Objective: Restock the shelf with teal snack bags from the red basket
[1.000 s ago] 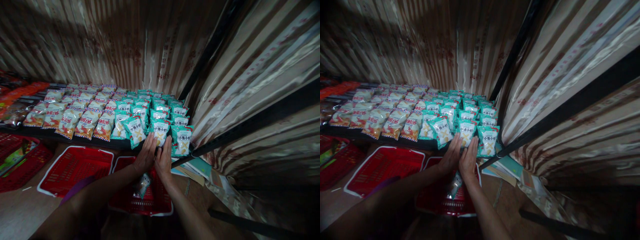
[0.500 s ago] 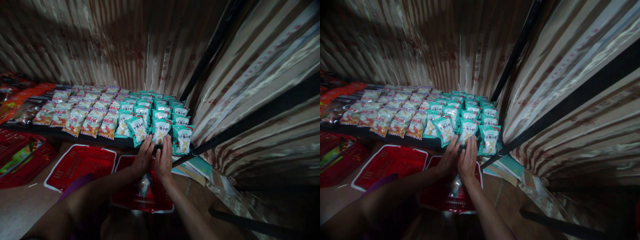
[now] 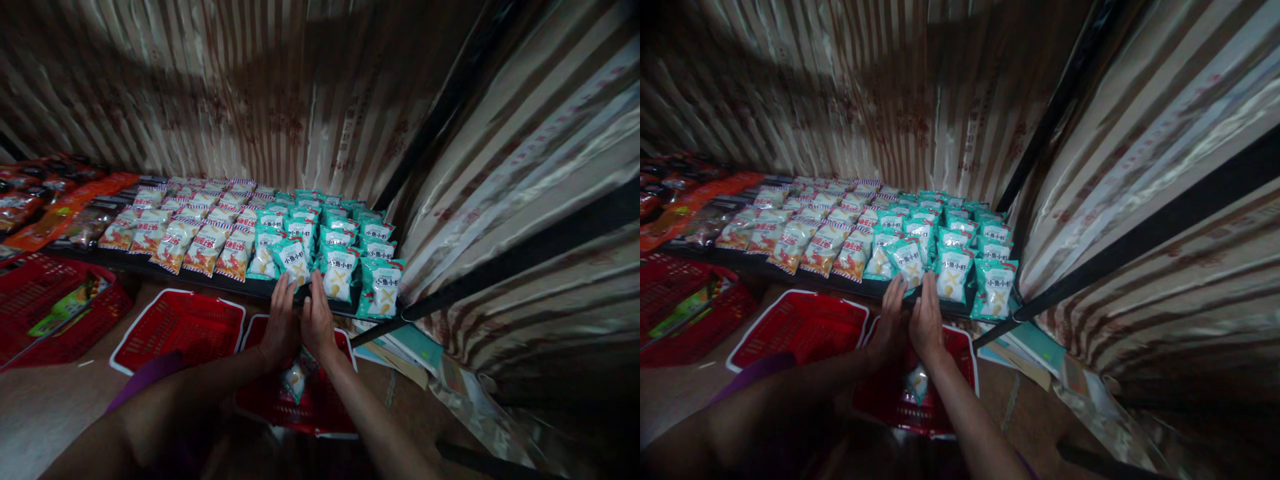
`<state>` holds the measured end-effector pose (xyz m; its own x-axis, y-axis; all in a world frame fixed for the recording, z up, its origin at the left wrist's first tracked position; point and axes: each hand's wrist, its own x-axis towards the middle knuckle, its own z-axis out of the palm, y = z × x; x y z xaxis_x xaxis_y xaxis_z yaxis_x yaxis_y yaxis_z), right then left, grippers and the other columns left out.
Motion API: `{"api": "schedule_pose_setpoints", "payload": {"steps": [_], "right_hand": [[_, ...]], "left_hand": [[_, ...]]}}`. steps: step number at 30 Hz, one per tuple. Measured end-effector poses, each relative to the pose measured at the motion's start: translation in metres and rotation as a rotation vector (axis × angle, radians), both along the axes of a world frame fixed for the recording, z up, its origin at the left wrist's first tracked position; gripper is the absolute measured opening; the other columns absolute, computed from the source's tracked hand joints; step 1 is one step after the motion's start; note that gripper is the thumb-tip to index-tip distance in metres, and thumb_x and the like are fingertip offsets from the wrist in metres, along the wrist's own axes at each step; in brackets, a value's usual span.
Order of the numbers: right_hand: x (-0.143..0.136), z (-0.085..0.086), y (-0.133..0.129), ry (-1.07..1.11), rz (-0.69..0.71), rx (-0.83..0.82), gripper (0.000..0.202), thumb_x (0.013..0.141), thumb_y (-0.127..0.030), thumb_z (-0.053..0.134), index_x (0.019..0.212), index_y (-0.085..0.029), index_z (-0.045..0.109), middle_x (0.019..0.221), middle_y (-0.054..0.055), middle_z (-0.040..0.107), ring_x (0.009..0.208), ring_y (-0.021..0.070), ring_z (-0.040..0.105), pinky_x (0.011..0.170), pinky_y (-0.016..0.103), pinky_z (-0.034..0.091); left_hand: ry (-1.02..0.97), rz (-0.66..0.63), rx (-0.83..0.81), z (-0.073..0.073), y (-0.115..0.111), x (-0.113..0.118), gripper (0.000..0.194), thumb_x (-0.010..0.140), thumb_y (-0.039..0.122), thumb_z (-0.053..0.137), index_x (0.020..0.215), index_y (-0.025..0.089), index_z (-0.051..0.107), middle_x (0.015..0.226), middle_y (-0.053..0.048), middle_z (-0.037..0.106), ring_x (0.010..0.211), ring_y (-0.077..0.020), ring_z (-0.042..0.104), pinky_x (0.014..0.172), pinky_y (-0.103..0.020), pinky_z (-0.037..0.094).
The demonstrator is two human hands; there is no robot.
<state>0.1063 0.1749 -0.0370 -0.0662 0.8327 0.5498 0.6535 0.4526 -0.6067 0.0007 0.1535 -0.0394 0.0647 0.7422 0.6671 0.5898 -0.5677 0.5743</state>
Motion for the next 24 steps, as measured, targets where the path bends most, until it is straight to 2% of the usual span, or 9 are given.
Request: {"api": "schedule_pose_setpoints", "payload": {"steps": [8,14,18,24], "right_hand": [[-0.009,-0.007,0.013,0.035,-0.015,-0.021,0.053,0.096,-0.036,0.020,0.145,-0.016,0.025,0.152,0.012,0.026,0.140,0.0211,0.024,0.112,0.048,0.028],[-0.008,-0.008,0.015,0.067,-0.016,-0.041,0.055,0.096,-0.039,0.020,0.144,-0.014,0.027,0.148,0.014,0.033,0.136,0.0212,0.033,0.110,0.045,0.034],[-0.007,-0.008,0.014,0.081,-0.004,-0.042,0.055,0.096,-0.040,0.022,0.143,-0.014,0.028,0.146,0.015,0.037,0.134,0.0223,0.037,0.107,0.045,0.038],[-0.010,-0.007,0.011,0.069,0.018,0.024,0.052,0.096,-0.039,0.022,0.141,-0.013,0.032,0.145,0.015,0.039,0.135,0.0218,0.035,0.108,0.046,0.036]], "left_hand": [[-0.050,0.026,-0.165,0.007,0.015,-0.008,0.051,0.094,0.032,0.025,0.138,0.006,0.030,0.148,-0.023,0.026,0.139,-0.0270,0.023,0.111,-0.051,0.028],[-0.113,-0.029,-0.246,0.017,0.017,-0.006,0.056,0.095,0.043,0.023,0.139,0.010,0.031,0.151,-0.019,0.023,0.139,-0.0251,0.025,0.113,-0.045,0.027],[-0.108,-0.062,-0.242,0.019,0.019,-0.007,0.058,0.095,0.046,0.023,0.139,0.010,0.032,0.151,-0.020,0.023,0.139,-0.0245,0.025,0.112,-0.044,0.028],[-0.096,-0.037,-0.194,0.014,0.031,-0.013,0.054,0.095,0.039,0.023,0.138,0.008,0.033,0.149,-0.021,0.027,0.138,-0.0256,0.028,0.112,-0.046,0.029]]}}
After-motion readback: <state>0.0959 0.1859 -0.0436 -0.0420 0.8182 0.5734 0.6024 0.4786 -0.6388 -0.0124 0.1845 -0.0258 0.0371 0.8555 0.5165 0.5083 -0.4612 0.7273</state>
